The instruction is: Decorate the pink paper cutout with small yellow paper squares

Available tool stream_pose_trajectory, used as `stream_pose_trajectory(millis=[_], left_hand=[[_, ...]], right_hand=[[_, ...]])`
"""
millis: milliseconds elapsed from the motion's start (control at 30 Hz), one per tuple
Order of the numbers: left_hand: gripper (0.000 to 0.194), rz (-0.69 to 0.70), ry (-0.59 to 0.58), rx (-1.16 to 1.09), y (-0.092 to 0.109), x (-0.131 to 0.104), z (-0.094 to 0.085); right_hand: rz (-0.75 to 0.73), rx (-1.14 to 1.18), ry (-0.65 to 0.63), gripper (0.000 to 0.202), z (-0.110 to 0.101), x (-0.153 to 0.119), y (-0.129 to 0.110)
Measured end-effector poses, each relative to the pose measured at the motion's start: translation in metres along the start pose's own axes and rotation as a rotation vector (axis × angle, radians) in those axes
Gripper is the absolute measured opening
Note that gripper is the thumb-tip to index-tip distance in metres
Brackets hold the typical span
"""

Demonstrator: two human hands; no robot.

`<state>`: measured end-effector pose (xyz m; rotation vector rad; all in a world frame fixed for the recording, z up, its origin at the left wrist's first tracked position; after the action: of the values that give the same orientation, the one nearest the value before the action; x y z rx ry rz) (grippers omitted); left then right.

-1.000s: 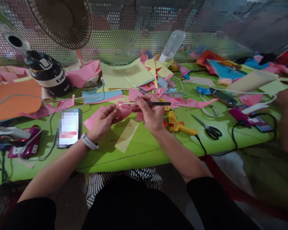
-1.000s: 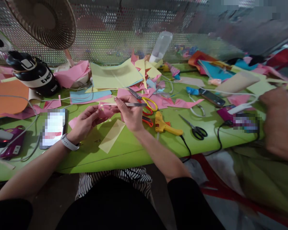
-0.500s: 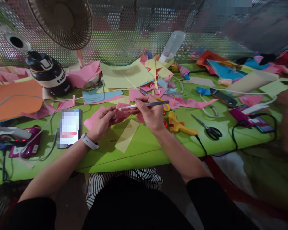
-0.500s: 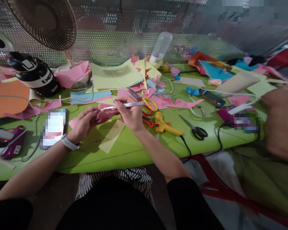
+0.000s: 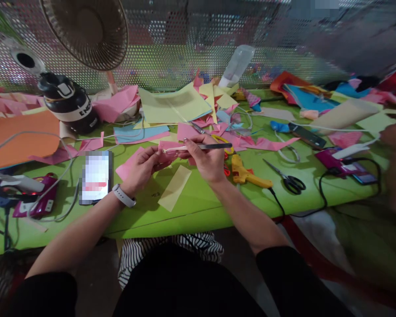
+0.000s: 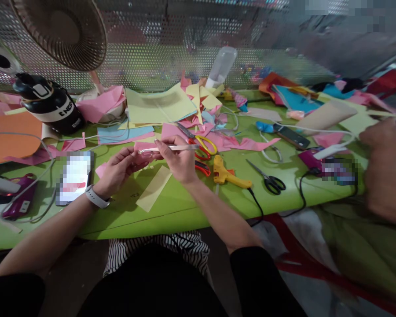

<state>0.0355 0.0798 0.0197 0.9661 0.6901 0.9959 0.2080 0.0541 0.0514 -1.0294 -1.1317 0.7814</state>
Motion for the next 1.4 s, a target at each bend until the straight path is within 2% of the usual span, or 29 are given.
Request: stream_pose_trajectory(millis=[133,433,867,1100,1400], left_hand=[[0.019,0.011,0.024,0.021,-0.0001,-0.0002,-0.0001],[0.019,0.020,-0.008,0.014,0.0010,-0.0017,0.0025],[0.024,0.023,-0.037,0.102,0.0018,-0.0022,0.0033],[0.023,0.049,-0.034,0.126,0.0005,-0.0017,0.0012],[0.023,0.038,-0.062,0.113,0.0019,-0.0026,0.0032]], right_hand=[[0.037,-0.017,0.030,0.036,0.0004,-0.0017,-0.0009],[0.005,0.035,0.069,0.035,0.0003,0.0004,0.0020],[-0.018,0.044,0.041,0.027,-0.0011,-0.0024,-0.0003],[0.045,0.018,0.087,0.030,-0.0018,-0.0017,-0.0004],[0.023,0.019,0.054,0.031,-0.0023,-0.0023,0.0011]])
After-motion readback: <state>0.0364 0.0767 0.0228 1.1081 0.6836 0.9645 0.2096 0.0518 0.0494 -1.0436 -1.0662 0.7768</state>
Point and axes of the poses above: each hand's wrist, its own x-axis towards the middle knuckle, its own z-axis out of the palm, y = z × x, the point moved 4 cm from there along x, towards the middle knuckle, and after that the axes turned 2 degrees about y, right-handed, at the moved point
